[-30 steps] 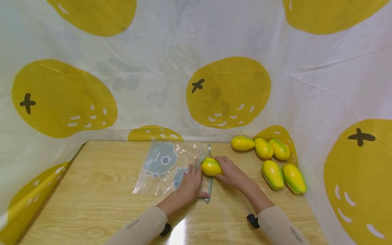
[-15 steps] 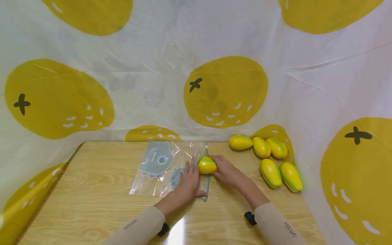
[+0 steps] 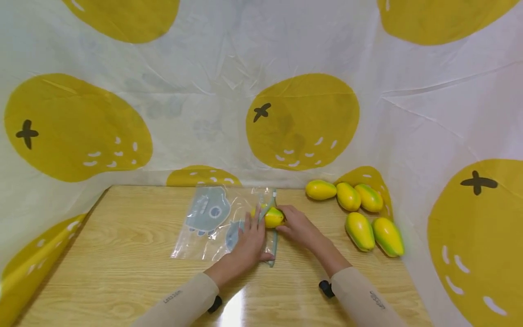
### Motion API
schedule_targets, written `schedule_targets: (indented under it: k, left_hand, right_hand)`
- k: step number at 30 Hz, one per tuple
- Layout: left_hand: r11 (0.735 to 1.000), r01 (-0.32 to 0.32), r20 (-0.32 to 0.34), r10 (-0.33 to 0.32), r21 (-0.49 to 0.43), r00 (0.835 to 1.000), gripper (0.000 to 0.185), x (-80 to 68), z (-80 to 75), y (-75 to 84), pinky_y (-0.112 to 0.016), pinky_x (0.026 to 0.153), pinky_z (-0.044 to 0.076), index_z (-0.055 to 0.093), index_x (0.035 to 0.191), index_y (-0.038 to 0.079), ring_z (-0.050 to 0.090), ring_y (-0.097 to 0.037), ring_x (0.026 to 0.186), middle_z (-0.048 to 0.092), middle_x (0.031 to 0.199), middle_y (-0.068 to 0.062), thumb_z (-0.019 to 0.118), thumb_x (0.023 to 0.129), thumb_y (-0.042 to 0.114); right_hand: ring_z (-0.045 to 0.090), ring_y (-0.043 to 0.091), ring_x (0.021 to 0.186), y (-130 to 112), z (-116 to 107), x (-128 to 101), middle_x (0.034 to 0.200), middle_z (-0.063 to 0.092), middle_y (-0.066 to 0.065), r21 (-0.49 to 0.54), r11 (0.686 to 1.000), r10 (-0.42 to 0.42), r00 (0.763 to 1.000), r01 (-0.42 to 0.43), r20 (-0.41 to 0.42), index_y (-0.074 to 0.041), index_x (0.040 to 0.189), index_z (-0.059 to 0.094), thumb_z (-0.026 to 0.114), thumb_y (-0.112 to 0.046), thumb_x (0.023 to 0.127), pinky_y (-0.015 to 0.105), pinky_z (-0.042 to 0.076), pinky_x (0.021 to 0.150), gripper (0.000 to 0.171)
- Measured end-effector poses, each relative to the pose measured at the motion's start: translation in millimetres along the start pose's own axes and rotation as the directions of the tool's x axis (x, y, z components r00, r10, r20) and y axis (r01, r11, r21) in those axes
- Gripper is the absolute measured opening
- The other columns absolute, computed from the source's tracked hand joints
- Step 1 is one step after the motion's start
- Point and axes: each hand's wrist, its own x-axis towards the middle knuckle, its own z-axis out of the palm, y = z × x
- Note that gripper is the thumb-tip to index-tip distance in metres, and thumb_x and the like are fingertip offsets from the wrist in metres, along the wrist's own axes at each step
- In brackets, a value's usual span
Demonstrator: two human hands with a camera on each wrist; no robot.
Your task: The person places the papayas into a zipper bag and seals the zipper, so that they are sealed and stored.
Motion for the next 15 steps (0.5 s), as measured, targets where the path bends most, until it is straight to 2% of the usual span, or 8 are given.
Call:
schedule_targets:
  k: [8, 15]
  left_hand:
    - [1.000, 0.004, -0.010, -0.004, 0.018, 1.000, 0.128, 0.7, -1.2, -0.5, -0.067, 0.096, 0.053, 0.031, 0.160, 0.001, 0.019, -0.058, 0.152, -0.003, 0.173, -0.020, 0.084, 0.065, 0.069]
    - [0.999, 0.018, 0.005, -0.018, 0.029, 1.000, 0.127, 0.5, 0.2, -0.5, -0.065, 0.097, 0.053, 0.033, 0.160, 0.004, 0.018, -0.057, 0.152, -0.003, 0.174, -0.019, 0.084, 0.065, 0.071]
  right_hand:
    - [0.062, 0.025, 0.102, -3.6, 9.4, 11.1, 0.125, 0.060, 0.018, 0.030, 0.999, 0.043, 0.998, -0.041, -0.049, 0.001, 0.133, 0.056, 0.084, -0.018, 0.087, 0.042, 0.057, 0.090, 0.057]
    - [0.064, 0.025, 0.100, -1.5, 9.7, 10.8, 0.125, 0.056, 0.018, 0.068, 0.997, 0.025, 0.999, -0.022, -0.048, 0.000, 0.139, 0.055, 0.080, -0.015, 0.090, 0.037, 0.059, 0.087, 0.057]
